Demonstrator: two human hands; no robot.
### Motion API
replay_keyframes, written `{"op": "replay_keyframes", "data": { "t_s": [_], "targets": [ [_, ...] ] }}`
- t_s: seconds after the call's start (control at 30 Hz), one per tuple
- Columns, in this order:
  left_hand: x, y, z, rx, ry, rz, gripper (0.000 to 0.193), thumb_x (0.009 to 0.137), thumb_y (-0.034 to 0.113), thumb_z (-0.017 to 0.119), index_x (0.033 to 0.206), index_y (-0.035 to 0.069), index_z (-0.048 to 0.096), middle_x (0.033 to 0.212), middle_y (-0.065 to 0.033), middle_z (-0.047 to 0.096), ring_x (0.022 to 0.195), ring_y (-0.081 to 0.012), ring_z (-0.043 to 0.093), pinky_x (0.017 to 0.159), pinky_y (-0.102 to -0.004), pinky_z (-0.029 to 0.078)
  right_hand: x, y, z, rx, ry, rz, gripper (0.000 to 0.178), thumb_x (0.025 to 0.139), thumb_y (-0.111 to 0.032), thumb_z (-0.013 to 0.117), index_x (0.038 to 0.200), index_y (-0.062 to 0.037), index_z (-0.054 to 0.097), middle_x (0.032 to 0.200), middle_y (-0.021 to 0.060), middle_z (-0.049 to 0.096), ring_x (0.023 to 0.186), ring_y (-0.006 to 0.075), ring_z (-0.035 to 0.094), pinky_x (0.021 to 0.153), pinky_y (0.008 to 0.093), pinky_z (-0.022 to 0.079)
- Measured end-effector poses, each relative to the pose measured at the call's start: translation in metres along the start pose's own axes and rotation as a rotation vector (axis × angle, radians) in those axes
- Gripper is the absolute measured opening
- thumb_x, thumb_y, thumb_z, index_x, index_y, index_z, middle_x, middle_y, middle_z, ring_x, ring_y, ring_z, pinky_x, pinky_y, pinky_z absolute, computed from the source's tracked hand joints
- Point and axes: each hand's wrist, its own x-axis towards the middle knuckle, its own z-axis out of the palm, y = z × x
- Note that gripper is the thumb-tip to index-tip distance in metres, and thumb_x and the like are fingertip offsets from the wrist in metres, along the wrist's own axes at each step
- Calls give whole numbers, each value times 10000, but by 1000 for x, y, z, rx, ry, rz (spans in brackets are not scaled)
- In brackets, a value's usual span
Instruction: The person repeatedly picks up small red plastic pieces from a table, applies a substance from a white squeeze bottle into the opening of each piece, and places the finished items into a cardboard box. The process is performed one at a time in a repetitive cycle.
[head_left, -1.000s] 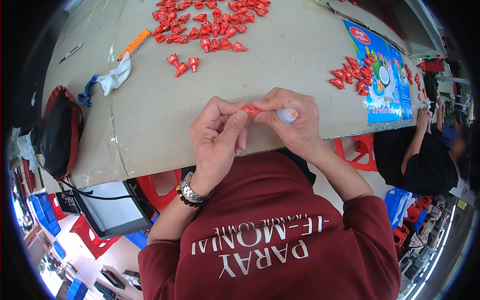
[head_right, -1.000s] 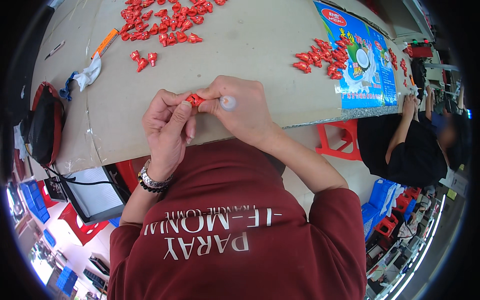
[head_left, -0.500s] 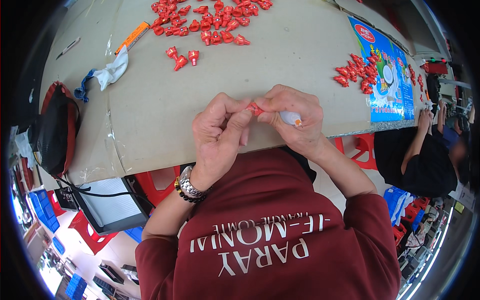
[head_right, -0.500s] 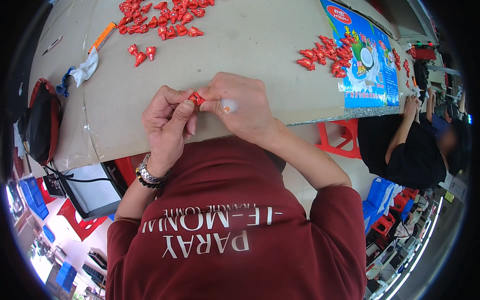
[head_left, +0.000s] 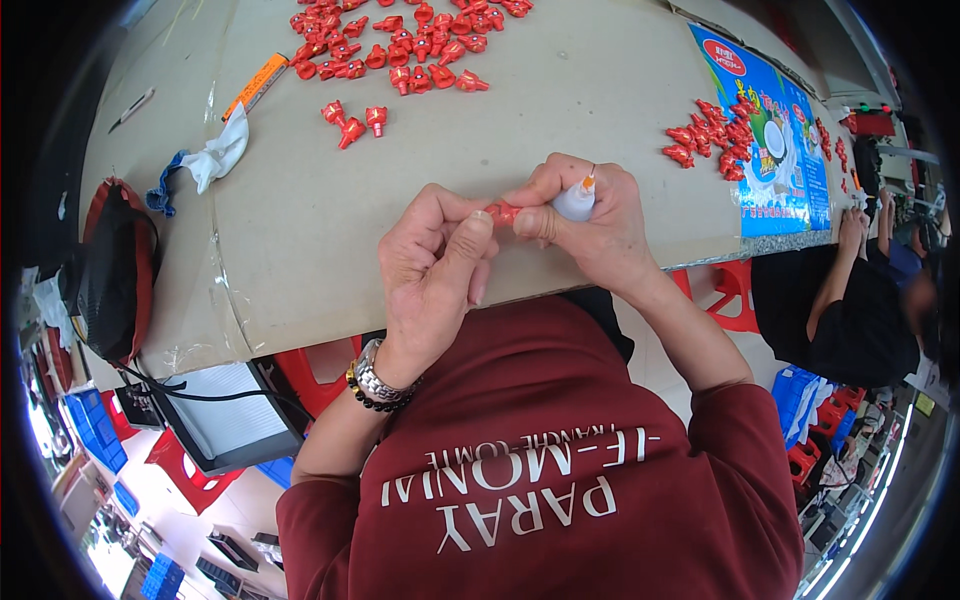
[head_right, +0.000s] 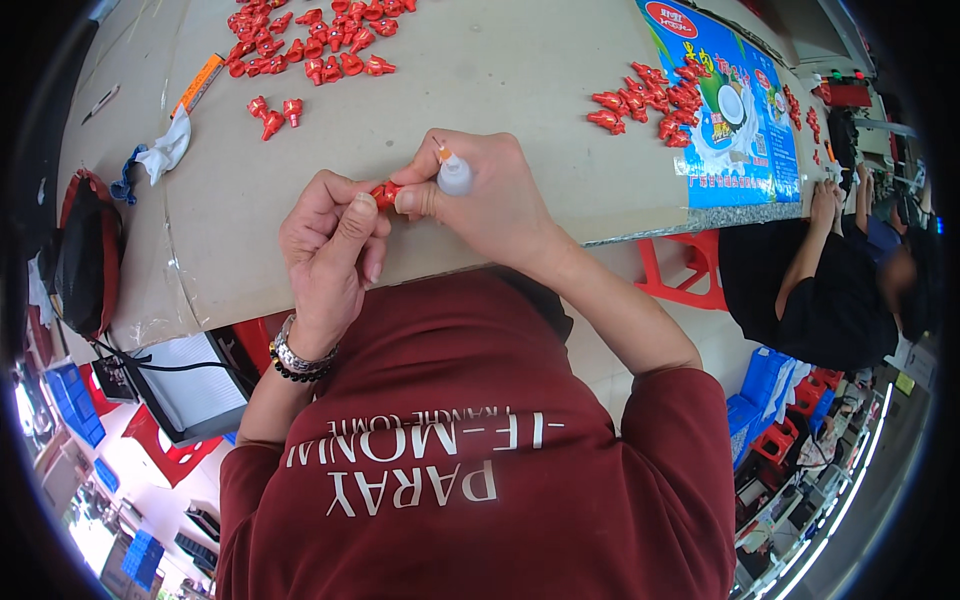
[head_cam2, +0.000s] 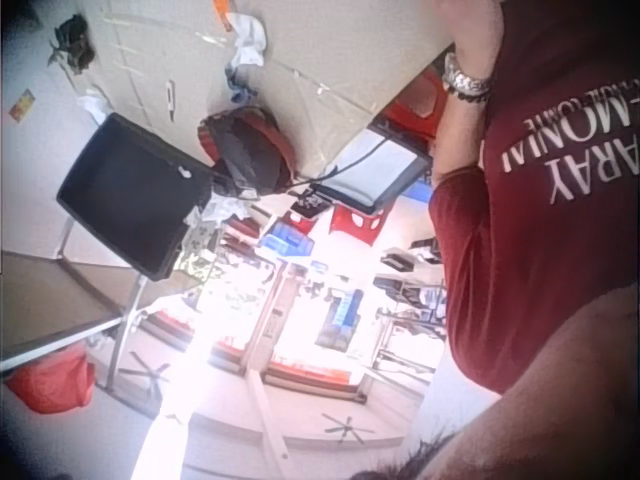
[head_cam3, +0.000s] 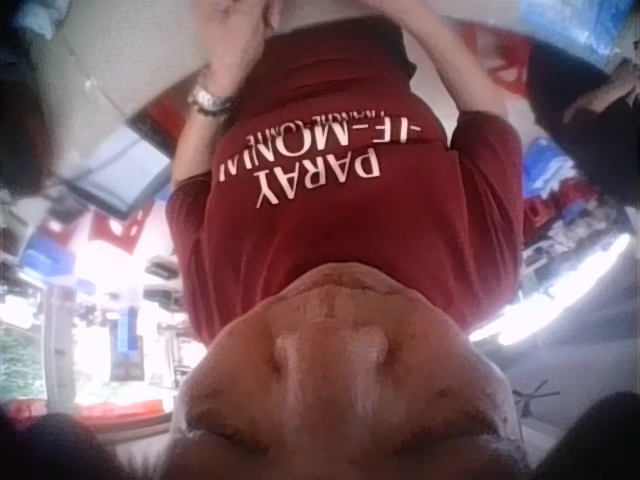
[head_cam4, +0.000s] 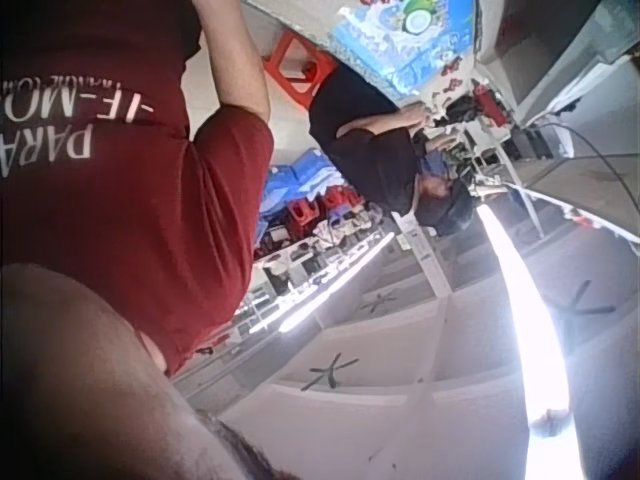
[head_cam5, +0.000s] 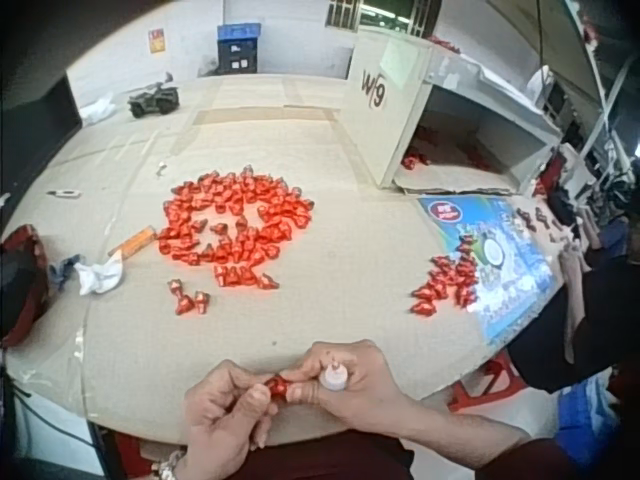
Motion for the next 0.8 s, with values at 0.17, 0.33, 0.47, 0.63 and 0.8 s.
{"op": "replay_keyframes", "data": {
  "t_s": [0.17, 0.33, 0.47, 0.63, 0.8],
  "targets": [
    [-1, -1, 0, 5, 0, -8, 181, 955, 187, 533, 955, 7, 550, 680, -28, 564, 420, -38, 411, 362, -182, 295, 0, 3, -2, 135, -2, 101, 94, 788, -29, 709, 801, 16, 628, 698, 50, 646, 626, 64, 584, 518, 199, 445],
    [-1, -1, 0, 10, 9, -7, 212, 956, 208, 533, 978, -2, 555, 683, -31, 567, 421, -42, 420, 359, -181, 296, 0, 4, -2, 107, 11, 92, 92, 786, -29, 709, 809, 14, 631, 701, 47, 649, 625, 63, 584, 517, 203, 445],
    [-2, 1, 3, 41, 20, 0, 226, 955, 209, 535, 1010, -9, 559, 717, -37, 587, 440, -41, 435, 371, -176, 307, -3, 4, 0, 43, 52, 21, 97, 784, -33, 718, 843, 6, 651, 728, 34, 636, 620, 69, 571, 534, 205, 449],
    [-3, 3, 2, 95, -36, 30, 215, 949, 177, 538, 1035, -20, 556, 771, -35, 604, 470, -32, 449, 392, -171, 318, -6, 12, 1, -65, 110, -119, 140, 748, -37, 750, 841, 4, 654, 745, 39, 646, 641, 73, 580, 573, 213, 462],
    [-4, 5, 7, 99, 2, 15, 174, 923, 122, 569, 1020, -22, 555, 745, -21, 606, 501, -8, 439, 421, -167, 326, -5, 17, 2, -81, 142, -260, 182, 689, -44, 787, 799, -2, 648, 737, 57, 672, 638, 90, 611, 572, 226, 492]
  ]
}}
